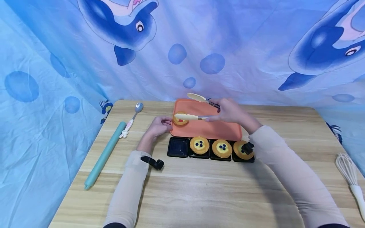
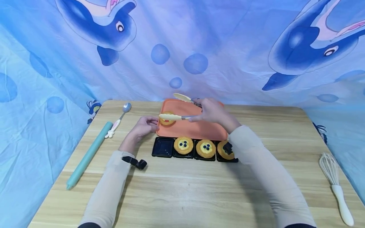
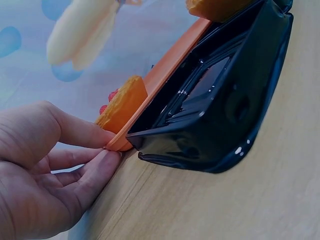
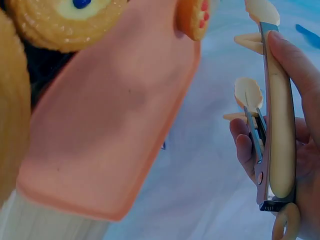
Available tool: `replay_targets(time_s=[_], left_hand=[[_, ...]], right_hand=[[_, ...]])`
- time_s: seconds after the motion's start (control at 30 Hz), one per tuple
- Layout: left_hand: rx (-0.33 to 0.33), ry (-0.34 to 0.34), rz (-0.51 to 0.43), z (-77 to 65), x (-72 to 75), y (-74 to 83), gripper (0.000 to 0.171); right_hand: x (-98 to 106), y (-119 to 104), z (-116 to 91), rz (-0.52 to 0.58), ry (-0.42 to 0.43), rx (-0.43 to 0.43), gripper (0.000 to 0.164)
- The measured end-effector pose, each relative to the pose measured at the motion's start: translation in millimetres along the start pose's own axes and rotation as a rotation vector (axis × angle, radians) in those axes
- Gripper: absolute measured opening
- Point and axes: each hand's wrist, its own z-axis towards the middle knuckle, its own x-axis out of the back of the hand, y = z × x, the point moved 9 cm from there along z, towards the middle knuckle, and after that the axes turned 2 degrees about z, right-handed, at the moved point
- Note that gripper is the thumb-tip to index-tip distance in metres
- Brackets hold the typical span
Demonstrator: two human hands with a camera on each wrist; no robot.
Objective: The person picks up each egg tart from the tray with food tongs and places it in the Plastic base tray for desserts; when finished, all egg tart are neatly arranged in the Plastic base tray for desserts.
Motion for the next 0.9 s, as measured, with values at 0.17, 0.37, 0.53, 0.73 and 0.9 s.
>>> replay_targets(time_s=[0.17,0.37,0.53,0.73,0.9], left_hand=[[0.012,0.01,-0.019,2.1,-0.2,-0.2,0.048],[0.027,0.014,-0.022,-1.7,1.3,3.0,0.049],[0.015,0.013,-0.017,-2.3,1.5,2.9,0.048],[0.006,0.02,-0.017,0.8,1.3,-0.5,0.048],[0.01,0.019,-0.015,1.7,0.5,0.3,0.049]], right_hand=[[-16.2,-1.3,7.4,-0.031,-0.063,0.023,0.088],[-32.6,0.6,12.9,-0.022,-0.115,0.0,0.086],[-41.2,4.2,13.9,-0.007,-0.125,-0.031,0.081],[-46.2,7.5,14.6,0.006,-0.135,-0.024,0.075],[-49.5,10.5,14.5,0.003,-0.143,-0.034,0.067]])
